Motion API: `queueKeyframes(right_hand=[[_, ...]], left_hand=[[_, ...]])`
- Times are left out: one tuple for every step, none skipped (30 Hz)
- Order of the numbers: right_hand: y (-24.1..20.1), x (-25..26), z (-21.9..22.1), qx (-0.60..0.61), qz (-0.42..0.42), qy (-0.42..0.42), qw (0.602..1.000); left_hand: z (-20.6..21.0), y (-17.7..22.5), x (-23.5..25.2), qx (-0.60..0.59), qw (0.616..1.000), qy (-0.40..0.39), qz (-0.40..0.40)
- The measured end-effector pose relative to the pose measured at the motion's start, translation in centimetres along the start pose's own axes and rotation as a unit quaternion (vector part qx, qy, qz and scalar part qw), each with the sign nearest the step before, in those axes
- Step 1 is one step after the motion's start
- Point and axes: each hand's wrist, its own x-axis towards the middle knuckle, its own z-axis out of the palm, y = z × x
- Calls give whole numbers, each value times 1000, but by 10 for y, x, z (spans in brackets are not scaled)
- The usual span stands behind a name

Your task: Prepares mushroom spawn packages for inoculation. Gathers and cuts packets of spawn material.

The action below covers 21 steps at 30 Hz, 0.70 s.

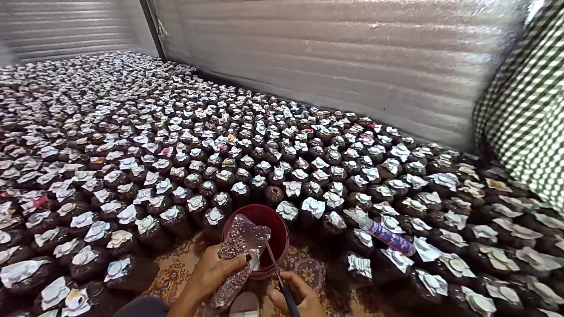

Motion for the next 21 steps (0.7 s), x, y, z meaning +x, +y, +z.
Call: queueKeyframes(right_hand=[[1,3,1,1,1,2,1000],[2,6,2,5,4,3,1000],[1,8,4,10,8,5,1000],[1,10,5,15,10,6,1000],[1,11,6,20,11,6,1000],[1,13,8,24,10,7,1000],[2,14,9,29,6,10,999],[1,15,11,32,4,13,999],[1,15,12,34,4,16,999],[0,16,13,36,5,17,999],[0,16,14,39,7,17,999],[0,16,14,43,7,17,999],[0,16,15,47,7,18,999],[1,16,15,49,9,19,999],[1,16,16,47,13,21,999],[1,15,16,49,17,22,998],[1,15,16,54,21,23,998],[0,14,17,57,25,24,998],[0,14,17,59,28,26,998],[0,13,18,60,30,29,997],[0,12,19,59,33,33,997]], left_hand=[[-1,-2,1,4,1000,1,0],[-1,-3,1,12,1000,2,-1],[-1,-4,2,22,1000,3,-5],[-1,-6,3,32,999,5,-8],[0,-8,4,39,999,6,-13],[1,-8,5,44,999,5,-18],[2,-8,5,45,999,3,-20],[2,-9,5,45,999,1,-20],[2,-10,6,46,999,-1,-19],[2,-10,6,46,999,-4,-20],[2,-10,6,44,999,-6,-21],[2,-10,5,42,999,-9,-21],[2,-9,5,38,999,-11,-22],[2,-9,5,34,999,-12,-22],[2,-9,5,32,999,-13,-24],[2,-9,5,34,999,-15,-27],[2,-10,5,36,999,-16,-29],[1,-10,6,38,999,-17,-32],[1,-11,6,40,998,-18,-34],[1,-11,6,42,998,-17,-37],[1,-12,6,44,998,-17,-39]])
